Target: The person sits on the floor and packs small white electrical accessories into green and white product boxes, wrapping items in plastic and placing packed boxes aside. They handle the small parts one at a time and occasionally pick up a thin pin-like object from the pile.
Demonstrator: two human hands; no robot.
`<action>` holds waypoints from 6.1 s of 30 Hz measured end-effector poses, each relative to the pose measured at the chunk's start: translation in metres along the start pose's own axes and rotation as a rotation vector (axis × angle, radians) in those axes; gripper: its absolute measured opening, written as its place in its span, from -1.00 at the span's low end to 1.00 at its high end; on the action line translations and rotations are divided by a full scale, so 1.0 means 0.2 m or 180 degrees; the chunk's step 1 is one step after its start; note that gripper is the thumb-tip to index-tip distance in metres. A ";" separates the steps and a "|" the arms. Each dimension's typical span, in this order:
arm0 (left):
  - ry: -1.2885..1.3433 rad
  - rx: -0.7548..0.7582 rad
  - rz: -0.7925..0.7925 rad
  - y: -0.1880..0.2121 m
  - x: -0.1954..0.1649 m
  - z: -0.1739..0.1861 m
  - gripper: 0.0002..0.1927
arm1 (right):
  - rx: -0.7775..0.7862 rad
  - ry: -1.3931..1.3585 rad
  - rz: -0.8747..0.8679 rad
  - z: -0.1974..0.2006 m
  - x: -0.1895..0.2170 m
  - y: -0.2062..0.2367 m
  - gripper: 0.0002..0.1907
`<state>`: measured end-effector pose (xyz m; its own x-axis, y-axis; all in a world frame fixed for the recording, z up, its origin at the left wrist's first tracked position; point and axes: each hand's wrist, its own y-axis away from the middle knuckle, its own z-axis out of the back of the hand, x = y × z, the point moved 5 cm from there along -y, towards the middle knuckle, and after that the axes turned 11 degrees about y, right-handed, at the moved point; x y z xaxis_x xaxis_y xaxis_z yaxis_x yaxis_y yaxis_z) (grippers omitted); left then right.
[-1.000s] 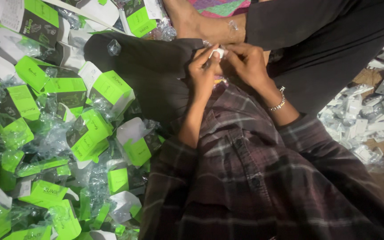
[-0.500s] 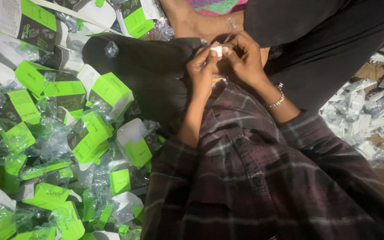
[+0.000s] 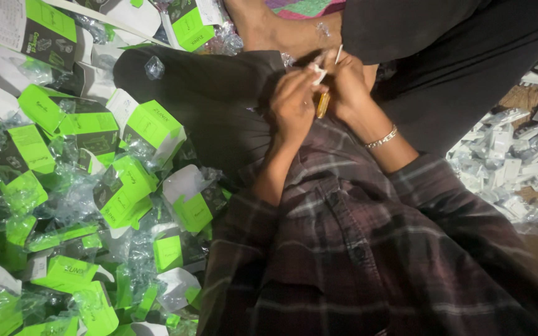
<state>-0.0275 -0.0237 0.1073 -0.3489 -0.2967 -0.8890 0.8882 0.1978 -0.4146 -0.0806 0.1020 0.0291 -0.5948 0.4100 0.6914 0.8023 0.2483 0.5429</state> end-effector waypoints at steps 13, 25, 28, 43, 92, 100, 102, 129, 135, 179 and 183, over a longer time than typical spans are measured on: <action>0.2140 -0.1037 0.1831 0.11 0.46 0.11 -0.64 | 0.0887 0.4164 0.2735 -0.23 0.28 0.24 -0.49; 0.2028 -0.0393 0.1931 0.14 0.45 0.03 -0.64 | 0.0709 0.3815 0.1924 -0.02 0.65 0.19 -0.68; 0.1135 -0.0167 0.1036 0.15 0.41 0.06 -0.68 | -0.0462 0.1505 0.2604 0.27 0.94 0.22 -0.74; -0.0613 0.0765 -0.0589 -0.05 -0.06 0.02 -0.78 | -0.1644 0.6439 -0.0833 1.45 0.43 0.60 -0.34; 0.3502 -0.0566 0.2916 0.20 0.52 -0.11 -0.47 | 0.0132 0.4807 0.2360 -0.20 0.31 0.37 -0.64; 0.2595 -0.0330 0.2241 0.20 0.48 -0.10 -0.48 | 0.0237 0.5058 0.2453 -0.21 0.29 0.37 -0.72; 0.2473 -0.0303 0.2286 0.21 0.48 -0.10 -0.48 | 0.0128 0.5170 0.2464 -0.22 0.27 0.38 -0.71; 0.3626 -0.1175 0.2658 0.29 0.60 -0.11 -0.55 | -0.0307 0.5049 0.3134 -0.28 0.24 0.41 -0.92; 0.3506 -0.1208 0.2598 0.32 0.61 -0.12 -0.54 | -0.0345 0.5277 0.3334 -0.30 0.23 0.42 -0.92; 0.1879 -0.0121 0.1697 0.19 0.40 -0.09 -0.70 | -0.0136 0.4395 0.2551 -0.13 0.18 0.28 -0.81; 0.1134 0.0003 0.1601 0.16 0.36 -0.06 -0.66 | -0.0111 0.4255 0.2448 -0.12 0.18 0.27 -0.82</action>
<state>-0.0278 -0.0270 0.0284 0.0348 0.1631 -0.9860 0.9701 0.2314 0.0725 -0.0598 0.1096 0.0944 0.3228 -0.6391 0.6981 0.9360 0.3247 -0.1355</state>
